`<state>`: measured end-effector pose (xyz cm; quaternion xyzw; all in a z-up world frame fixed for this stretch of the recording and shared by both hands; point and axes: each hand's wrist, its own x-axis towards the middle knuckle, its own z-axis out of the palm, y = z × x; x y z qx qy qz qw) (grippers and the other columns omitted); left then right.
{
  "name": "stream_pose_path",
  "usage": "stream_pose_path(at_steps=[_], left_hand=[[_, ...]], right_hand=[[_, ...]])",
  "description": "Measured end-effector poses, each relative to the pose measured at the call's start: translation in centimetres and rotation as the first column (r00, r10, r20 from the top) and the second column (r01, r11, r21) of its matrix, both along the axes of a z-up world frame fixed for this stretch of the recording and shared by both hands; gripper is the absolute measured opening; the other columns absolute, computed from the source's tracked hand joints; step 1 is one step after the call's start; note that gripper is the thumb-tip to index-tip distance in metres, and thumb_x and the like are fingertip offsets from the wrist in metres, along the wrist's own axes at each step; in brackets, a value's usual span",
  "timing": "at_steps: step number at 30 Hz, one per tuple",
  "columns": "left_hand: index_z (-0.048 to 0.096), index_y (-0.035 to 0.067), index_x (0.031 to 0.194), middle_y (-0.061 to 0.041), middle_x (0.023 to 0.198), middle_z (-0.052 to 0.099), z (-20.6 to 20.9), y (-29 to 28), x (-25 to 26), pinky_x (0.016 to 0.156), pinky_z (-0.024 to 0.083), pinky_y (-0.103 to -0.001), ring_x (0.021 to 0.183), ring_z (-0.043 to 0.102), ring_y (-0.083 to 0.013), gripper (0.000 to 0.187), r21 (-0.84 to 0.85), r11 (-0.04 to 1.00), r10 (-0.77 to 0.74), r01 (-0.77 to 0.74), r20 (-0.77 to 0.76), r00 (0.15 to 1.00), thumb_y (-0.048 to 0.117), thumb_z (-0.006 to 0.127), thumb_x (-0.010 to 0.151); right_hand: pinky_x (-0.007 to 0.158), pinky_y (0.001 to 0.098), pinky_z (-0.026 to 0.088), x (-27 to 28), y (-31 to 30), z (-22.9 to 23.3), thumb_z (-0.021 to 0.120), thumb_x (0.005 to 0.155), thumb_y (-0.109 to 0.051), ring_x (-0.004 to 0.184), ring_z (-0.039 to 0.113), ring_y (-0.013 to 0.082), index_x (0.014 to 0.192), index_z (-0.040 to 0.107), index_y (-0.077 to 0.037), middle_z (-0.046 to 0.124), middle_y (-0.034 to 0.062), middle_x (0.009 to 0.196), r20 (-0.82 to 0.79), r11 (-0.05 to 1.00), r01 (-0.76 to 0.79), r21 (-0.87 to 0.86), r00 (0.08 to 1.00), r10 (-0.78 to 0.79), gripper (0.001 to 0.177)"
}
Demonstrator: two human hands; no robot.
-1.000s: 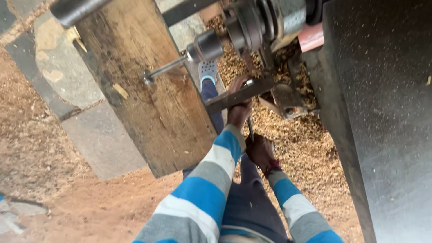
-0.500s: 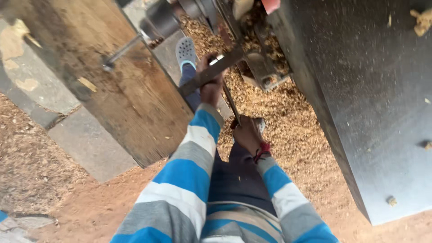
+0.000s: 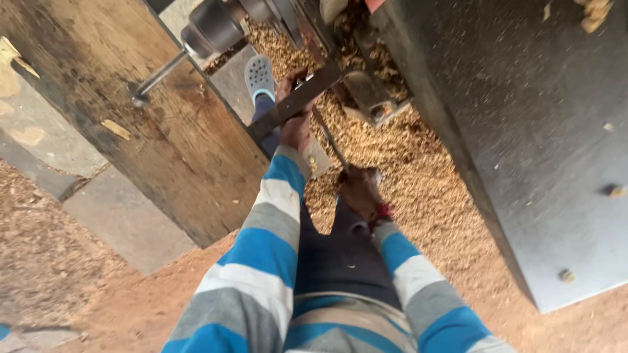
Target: The person drills a series of holes into a long wooden beam using a stationary drill press, then uses a wrench to adjust a component on the side of the machine before drilling another hole.
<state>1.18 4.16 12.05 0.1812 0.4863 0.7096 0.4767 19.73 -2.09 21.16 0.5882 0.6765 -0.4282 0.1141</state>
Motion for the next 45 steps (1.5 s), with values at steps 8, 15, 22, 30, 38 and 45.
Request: stream_pose_path(at_steps=[8,15,22,30,38,45], left_hand=[[0.055,0.005,0.131,-0.012,0.115,0.069,0.5,0.0,1.0,0.094,0.057,-0.034,0.104,0.068,-0.0226,0.033,-0.060,0.998,-0.015,0.014,-0.023,1.000,0.011,0.067,0.101],[0.054,0.004,0.131,-0.013,0.115,0.067,0.5,0.9,0.4,0.094,0.057,-0.035,0.105,0.066,-0.0230,0.031,-0.093,0.993,-0.071,0.069,-0.013,0.997,0.013,0.063,0.103],[0.053,0.003,0.131,-0.013,0.116,0.065,1.2,5.2,-0.6,0.094,0.056,-0.037,0.105,0.065,-0.0235,0.029,-0.151,0.959,-0.223,0.238,0.108,0.969,0.015,0.059,0.105],[0.052,0.002,0.131,-0.014,0.117,0.062,2.3,5.1,-1.5,0.093,0.055,-0.039,0.105,0.064,-0.0239,0.028,-0.137,0.966,-0.191,0.220,0.198,0.961,0.017,0.054,0.107],[0.051,0.001,0.131,-0.015,0.118,0.060,-2.2,3.1,-1.6,0.093,0.055,-0.041,0.105,0.062,-0.0244,0.028,-0.182,0.965,-0.073,0.187,0.502,0.862,0.019,0.050,0.110],[0.050,0.001,0.131,-0.016,0.118,0.058,-6.5,0.2,-2.4,0.093,0.054,-0.042,0.105,0.061,-0.0249,0.028,-0.195,0.981,0.191,0.024,0.976,0.102,0.020,0.045,0.112]], right_hand=[[0.055,0.0457,0.059,1.5,-0.2,-1.5,0.063,0.078,-0.018,0.059,0.073,0.0312,0.080,0.071,-0.007,0.074,0.0134,0.072,-0.016,0.935,0.205,-0.290,0.976,-0.219,0.013],[0.058,0.0491,0.055,3.2,-0.2,-10.1,0.078,0.081,-0.035,0.067,0.070,0.0369,0.094,0.073,-0.010,0.073,0.0149,0.076,0.043,0.983,-0.065,0.171,0.997,0.058,0.029],[0.056,0.0486,0.051,3.2,-1.8,-12.5,0.070,0.088,-0.028,0.062,0.068,0.0346,0.096,0.072,-0.021,0.071,0.0113,0.071,0.179,1.000,0.018,0.022,0.984,-0.021,0.011],[0.052,0.0506,0.049,3.8,-1.2,-19.4,0.067,0.077,-0.017,0.064,0.065,0.0347,0.087,0.066,-0.016,0.068,0.0099,0.071,-0.102,0.977,-0.043,0.210,0.993,0.066,0.011],[0.059,0.0495,0.054,3.7,-3.2,-23.6,0.064,0.085,-0.029,0.068,0.069,0.0345,0.098,0.071,-0.017,0.072,0.0146,0.080,-0.151,0.988,-0.037,0.149,0.987,0.060,0.019],[0.066,0.0490,0.056,5.3,-2.0,-16.2,0.055,0.100,-0.035,0.071,0.070,0.0360,0.095,0.074,-0.019,0.076,0.0172,0.084,-0.030,0.996,0.084,-0.011,0.996,-0.084,0.025]])
